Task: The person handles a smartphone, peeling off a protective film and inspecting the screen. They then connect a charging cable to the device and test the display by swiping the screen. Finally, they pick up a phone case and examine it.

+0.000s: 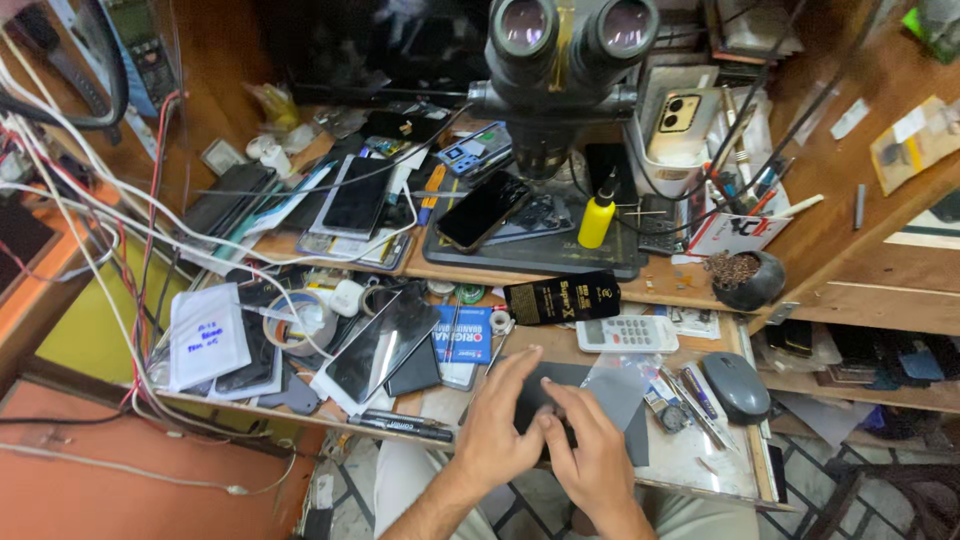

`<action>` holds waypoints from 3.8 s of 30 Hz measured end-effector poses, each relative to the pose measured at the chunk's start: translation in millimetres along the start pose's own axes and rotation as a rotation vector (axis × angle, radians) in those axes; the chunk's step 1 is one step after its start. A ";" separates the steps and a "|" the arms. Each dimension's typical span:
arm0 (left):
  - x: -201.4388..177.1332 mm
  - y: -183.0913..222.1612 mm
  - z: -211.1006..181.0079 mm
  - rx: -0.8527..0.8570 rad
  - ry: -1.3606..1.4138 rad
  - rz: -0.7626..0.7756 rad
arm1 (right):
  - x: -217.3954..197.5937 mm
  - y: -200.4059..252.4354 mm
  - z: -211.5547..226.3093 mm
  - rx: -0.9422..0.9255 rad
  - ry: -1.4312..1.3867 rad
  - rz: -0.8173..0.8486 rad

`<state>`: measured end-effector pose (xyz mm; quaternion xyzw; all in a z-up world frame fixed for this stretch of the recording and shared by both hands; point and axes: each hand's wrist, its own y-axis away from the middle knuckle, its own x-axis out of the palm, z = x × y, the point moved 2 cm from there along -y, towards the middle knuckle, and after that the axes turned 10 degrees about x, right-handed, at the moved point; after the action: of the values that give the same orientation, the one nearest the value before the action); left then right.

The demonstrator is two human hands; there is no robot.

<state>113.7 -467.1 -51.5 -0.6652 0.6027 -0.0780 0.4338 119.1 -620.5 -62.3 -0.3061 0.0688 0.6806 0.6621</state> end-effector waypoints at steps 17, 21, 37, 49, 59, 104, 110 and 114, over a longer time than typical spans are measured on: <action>32.7 37.5 -23.6 0.595 0.275 0.347 | 20.0 17.4 -23.6 -0.551 -0.321 0.180; 79.3 63.2 -24.3 0.492 0.253 0.207 | 22.0 35.7 -37.8 -0.579 -0.351 0.168; 30.8 6.7 -16.9 0.478 0.208 0.275 | 8.8 1.8 -43.4 -0.224 -0.585 -0.057; -129.2 -27.5 78.6 -0.345 -0.751 0.064 | 24.5 13.9 -36.5 0.089 -0.335 -0.140; -126.7 -33.3 83.0 -0.565 -0.726 0.121 | 20.2 15.0 -42.1 0.123 -0.366 -0.087; -98.2 -59.4 -108.0 -0.295 -0.149 0.285 | -34.0 19.0 48.6 0.182 -0.738 -0.187; -100.2 -56.4 -107.8 -0.285 -0.007 0.291 | -44.3 29.1 53.7 0.163 -0.749 -0.202; -100.2 -52.4 -107.2 -0.234 0.056 0.268 | -47.9 33.2 54.3 0.149 -0.748 -0.212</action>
<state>58.7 -437.2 91.2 -0.6225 0.7028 0.0327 0.3429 67.1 -638.3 -4.7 0.0065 -0.1601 0.6662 0.7284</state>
